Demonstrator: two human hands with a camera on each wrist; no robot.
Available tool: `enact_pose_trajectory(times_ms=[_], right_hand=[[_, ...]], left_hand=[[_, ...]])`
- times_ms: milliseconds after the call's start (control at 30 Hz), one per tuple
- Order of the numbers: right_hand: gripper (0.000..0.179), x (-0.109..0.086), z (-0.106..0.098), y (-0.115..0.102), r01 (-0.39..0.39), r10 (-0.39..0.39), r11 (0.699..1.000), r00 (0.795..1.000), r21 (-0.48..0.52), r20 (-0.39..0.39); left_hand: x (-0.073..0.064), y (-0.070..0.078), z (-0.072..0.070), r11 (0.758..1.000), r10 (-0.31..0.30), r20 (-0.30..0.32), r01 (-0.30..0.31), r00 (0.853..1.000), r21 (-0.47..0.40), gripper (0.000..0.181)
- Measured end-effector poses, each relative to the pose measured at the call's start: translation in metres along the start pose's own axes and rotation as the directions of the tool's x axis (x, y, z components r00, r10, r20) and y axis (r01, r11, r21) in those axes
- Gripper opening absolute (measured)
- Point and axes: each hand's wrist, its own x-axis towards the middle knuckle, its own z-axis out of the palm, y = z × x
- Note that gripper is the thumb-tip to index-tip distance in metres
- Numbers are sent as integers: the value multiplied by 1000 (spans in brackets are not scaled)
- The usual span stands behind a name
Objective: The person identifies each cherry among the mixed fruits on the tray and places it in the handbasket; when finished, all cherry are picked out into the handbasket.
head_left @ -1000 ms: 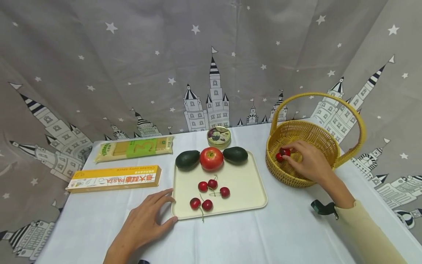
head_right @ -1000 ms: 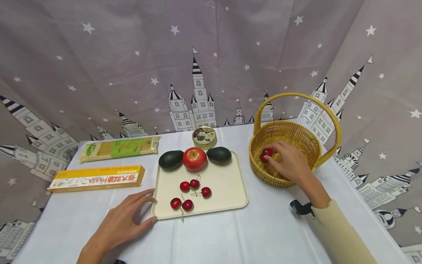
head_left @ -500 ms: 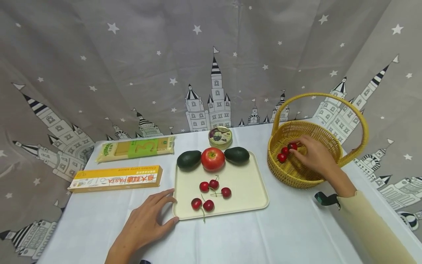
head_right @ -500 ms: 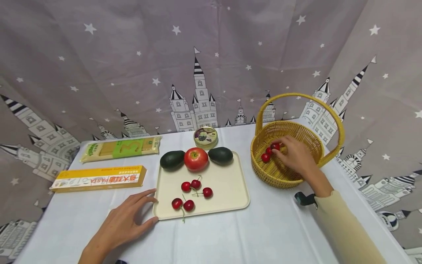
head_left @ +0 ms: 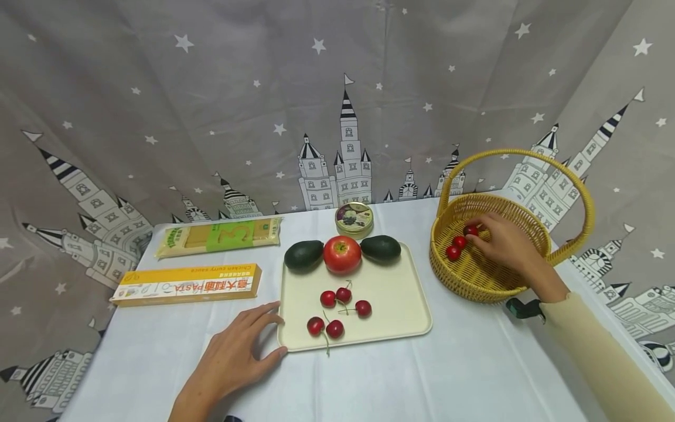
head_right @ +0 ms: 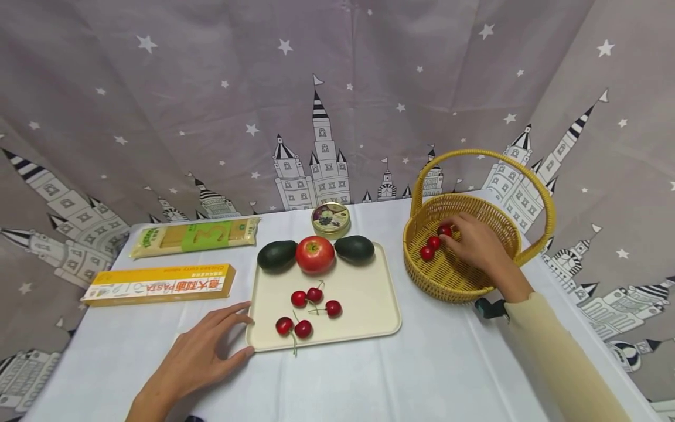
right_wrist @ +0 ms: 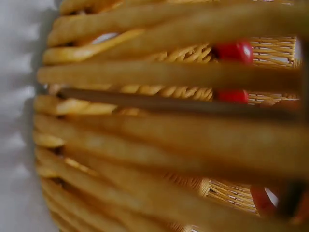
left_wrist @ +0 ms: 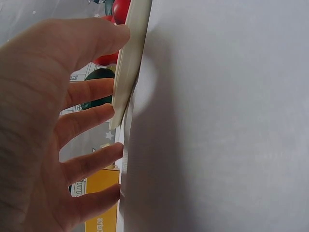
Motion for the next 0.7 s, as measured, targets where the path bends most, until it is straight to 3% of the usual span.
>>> enact_pose_trajectory(times_ms=[700], right_hand=[[32,6,8,8,10,-1,998,992,-69,127]], left_hand=[[-1,1,0,1000,-1,-9,1,1000,-5,46]])
